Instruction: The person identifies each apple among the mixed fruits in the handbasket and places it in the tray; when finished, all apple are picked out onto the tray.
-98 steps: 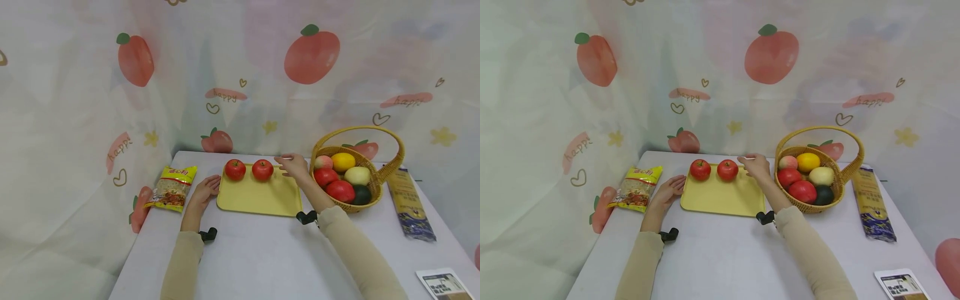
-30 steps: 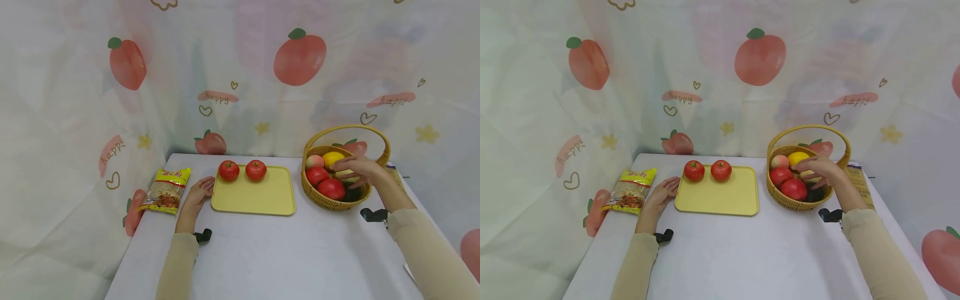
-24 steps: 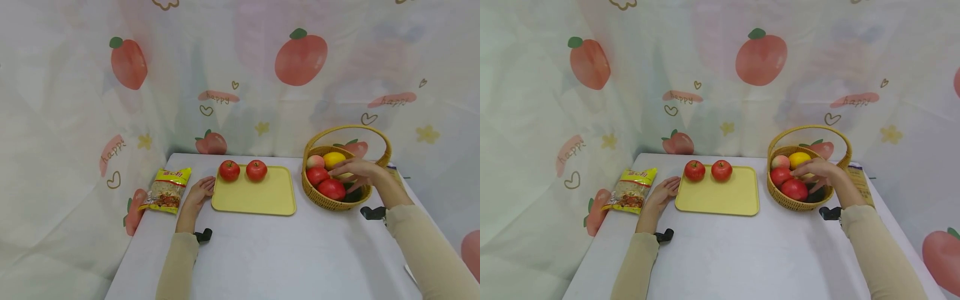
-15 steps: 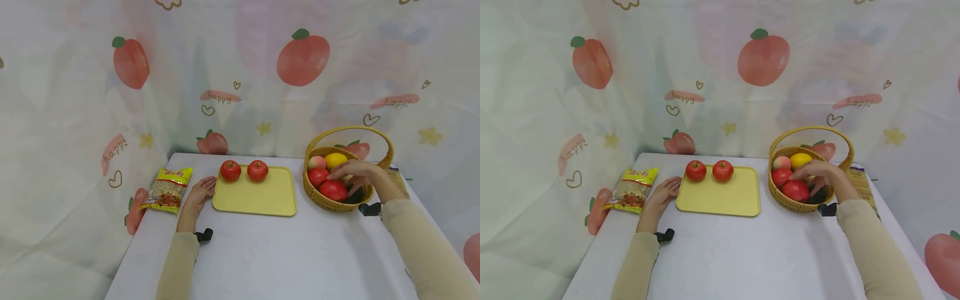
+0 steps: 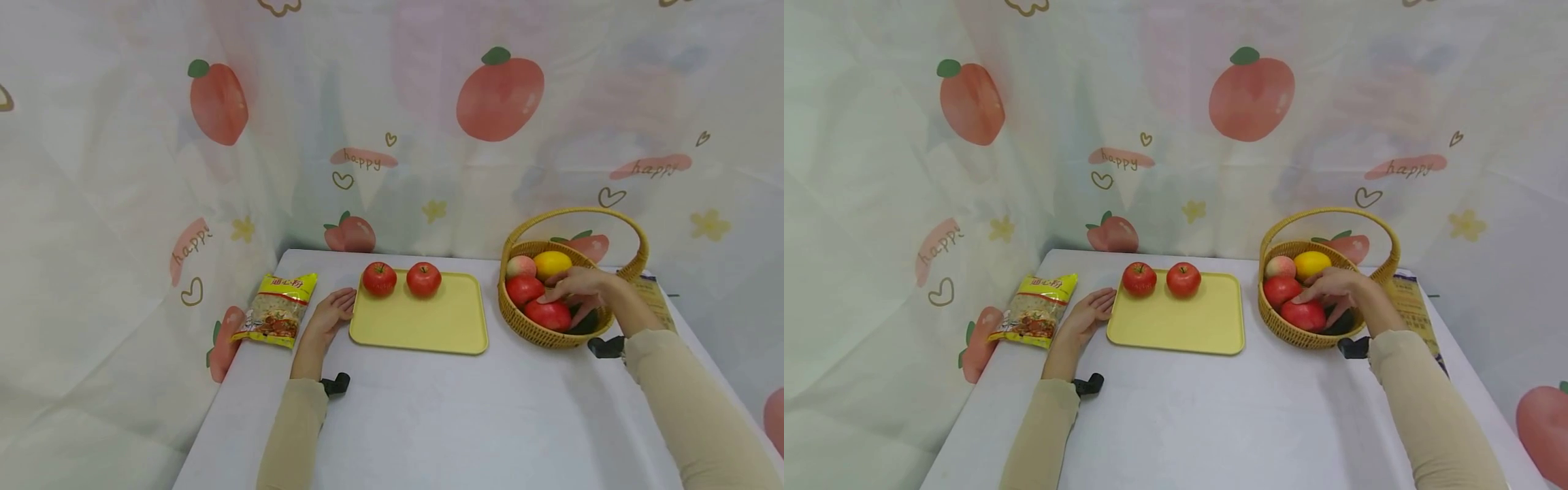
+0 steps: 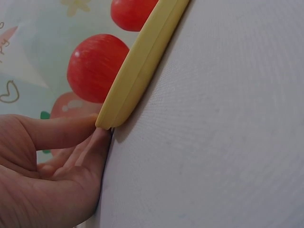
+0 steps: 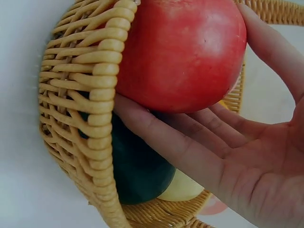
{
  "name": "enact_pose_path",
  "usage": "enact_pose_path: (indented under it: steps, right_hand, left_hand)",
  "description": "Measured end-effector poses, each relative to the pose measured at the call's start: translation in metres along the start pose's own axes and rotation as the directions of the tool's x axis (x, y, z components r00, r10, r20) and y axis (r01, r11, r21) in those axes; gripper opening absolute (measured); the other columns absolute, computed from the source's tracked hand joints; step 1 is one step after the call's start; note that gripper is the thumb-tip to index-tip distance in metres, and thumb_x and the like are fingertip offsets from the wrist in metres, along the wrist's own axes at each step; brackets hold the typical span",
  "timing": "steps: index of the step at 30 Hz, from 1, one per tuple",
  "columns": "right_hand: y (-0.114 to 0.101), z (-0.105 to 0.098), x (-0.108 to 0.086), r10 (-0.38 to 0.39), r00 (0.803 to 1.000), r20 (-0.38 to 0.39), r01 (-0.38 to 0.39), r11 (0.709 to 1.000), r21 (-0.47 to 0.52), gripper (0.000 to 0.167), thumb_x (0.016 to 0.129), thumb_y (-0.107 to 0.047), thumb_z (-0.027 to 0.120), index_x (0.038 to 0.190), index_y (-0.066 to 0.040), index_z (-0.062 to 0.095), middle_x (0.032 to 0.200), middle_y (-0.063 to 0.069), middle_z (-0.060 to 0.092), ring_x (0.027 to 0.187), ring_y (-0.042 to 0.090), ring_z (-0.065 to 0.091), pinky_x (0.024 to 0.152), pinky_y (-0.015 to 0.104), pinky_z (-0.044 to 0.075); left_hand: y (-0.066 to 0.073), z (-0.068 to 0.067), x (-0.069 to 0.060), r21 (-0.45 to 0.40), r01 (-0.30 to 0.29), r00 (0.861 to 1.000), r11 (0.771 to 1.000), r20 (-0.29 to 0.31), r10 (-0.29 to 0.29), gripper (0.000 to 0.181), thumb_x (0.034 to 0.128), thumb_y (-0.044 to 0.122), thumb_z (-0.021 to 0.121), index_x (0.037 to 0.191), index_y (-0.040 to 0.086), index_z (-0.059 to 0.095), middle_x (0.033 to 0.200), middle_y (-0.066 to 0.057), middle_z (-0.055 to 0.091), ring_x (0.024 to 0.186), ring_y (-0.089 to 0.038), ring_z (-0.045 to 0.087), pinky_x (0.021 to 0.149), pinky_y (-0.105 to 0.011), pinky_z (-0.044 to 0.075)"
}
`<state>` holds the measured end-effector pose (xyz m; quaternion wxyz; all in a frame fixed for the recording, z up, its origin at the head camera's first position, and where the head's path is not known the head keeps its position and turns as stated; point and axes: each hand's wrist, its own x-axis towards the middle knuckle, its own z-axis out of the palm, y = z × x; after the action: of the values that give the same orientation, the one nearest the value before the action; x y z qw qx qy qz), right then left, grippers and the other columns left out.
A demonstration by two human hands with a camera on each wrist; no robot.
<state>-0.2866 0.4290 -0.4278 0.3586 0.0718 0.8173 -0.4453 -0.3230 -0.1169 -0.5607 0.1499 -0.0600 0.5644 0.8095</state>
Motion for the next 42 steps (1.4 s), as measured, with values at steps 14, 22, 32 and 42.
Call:
enact_pose_path:
  steps: [14, 22, 32, 42]
  right_hand:
    - [0.002, 0.000, -0.006, -0.046, 0.998, -0.053, 0.047, 0.999, 0.021, 0.099, 0.099, -0.029, 0.071, 0.160, 0.011, 0.005, 0.158, 0.040, 0.020, 0.139, 0.055, 0.035, 0.093, 0.060, 0.059]
    - [0.002, -0.002, -0.018, -0.098, 0.989, -0.114, 0.091, 0.994, -0.065, 0.095, 0.099, -0.033, 0.070, 0.160, 0.010, 0.011, 0.155, 0.038, 0.032, 0.130, 0.046, 0.051, 0.095, 0.057, 0.059]
    - [0.003, 0.001, -0.035, -0.194, 0.959, -0.208, 0.191, 0.981, -0.032, 0.088, 0.100, -0.024, 0.070, 0.161, 0.008, 0.014, 0.157, 0.039, 0.034, 0.121, 0.029, 0.062, 0.097, 0.059, 0.057]
    - [-0.014, 0.020, -0.050, -0.302, 0.902, -0.309, 0.295, 0.953, -0.071, 0.090, 0.096, -0.027, 0.075, 0.164, -0.002, 0.021, 0.155, 0.036, 0.040, 0.128, 0.039, 0.055, 0.097, 0.054, 0.059]
  left_hand:
    - [-0.002, -0.005, -0.001, -0.010, 0.002, 1.000, 1.000, -0.018, -0.002, 0.075, 0.0849, -0.032, 0.046, 0.154, -0.004, 0.041, 0.160, -0.024, 0.042, 0.150, -0.032, 0.040, 0.122, -0.041, 0.035]
    - [-0.003, -0.005, 0.001, -0.016, 0.003, 1.000, 1.000, -0.011, -0.004, 0.074, 0.0856, -0.031, 0.046, 0.154, -0.003, 0.041, 0.159, -0.023, 0.043, 0.149, -0.032, 0.042, 0.121, -0.041, 0.037]
    - [-0.006, -0.004, 0.005, -0.003, 0.035, 0.999, 0.999, -0.019, -0.035, 0.073, 0.0870, -0.029, 0.049, 0.154, 0.001, 0.045, 0.158, -0.020, 0.047, 0.147, -0.029, 0.046, 0.119, -0.039, 0.040]
    - [0.002, -0.004, 0.003, 0.027, 0.048, 0.998, 0.998, -0.031, -0.047, 0.072, 0.0884, -0.027, 0.051, 0.154, 0.004, 0.047, 0.157, -0.016, 0.049, 0.146, -0.026, 0.047, 0.118, -0.037, 0.041]
